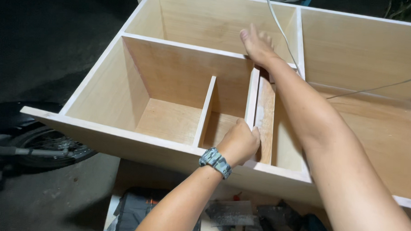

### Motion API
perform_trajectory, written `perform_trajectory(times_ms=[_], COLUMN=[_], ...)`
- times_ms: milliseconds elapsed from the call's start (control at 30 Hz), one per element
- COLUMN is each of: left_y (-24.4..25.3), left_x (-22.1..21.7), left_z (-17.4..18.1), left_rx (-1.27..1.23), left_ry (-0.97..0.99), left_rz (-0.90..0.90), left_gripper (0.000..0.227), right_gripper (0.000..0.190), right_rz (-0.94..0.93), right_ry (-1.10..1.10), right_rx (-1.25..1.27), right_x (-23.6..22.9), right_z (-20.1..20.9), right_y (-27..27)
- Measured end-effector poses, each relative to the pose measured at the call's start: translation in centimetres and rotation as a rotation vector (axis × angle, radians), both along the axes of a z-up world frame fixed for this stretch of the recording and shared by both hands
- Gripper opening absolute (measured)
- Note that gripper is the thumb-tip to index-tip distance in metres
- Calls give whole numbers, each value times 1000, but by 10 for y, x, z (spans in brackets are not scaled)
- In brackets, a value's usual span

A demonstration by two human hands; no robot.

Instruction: The person aligns a wooden divider inside a cabinet frame and secures it by driving a screw into the side panel with a power drill.

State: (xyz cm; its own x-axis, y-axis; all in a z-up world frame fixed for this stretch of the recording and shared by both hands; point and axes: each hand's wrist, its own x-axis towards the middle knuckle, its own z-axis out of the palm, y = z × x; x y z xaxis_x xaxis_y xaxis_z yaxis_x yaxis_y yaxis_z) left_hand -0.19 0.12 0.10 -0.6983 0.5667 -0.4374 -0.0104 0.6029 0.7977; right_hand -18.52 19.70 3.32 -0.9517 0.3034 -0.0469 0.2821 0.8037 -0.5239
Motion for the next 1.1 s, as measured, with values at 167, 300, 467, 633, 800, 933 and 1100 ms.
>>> perform_trajectory(times_ms=[167, 300, 467, 633, 800, 933, 1100], left_y=[1, 3, -1, 1, -11, 2, -20], left_x=[1, 0, 1, 0, 9, -2, 25], left_z=[-6, -12, -1, -4, 16, -24, 47], left_rx=[-13, -26, -53, -58, -14, -32, 81], left_ry=[-1, 36, 11, 8, 203, 238, -14], left_rz=[15, 18, -1, -4, -58, -110, 30], left_gripper=[45, 46, 50, 50, 51, 47, 64], right_gripper=[98, 69, 96, 105, 48, 39, 41], right_rz=[125, 97, 163, 155, 442, 532, 491], right_ry=[225, 207, 99, 288, 228, 24, 139], right_rx=[81, 231, 250, 127, 303, 562, 248], right_x=[-7, -16, -11, 4, 29, 81, 148], right_z=[39, 11, 3, 29, -28, -63, -36], right_y=[10, -9, -9, -8, -44, -76, -57])
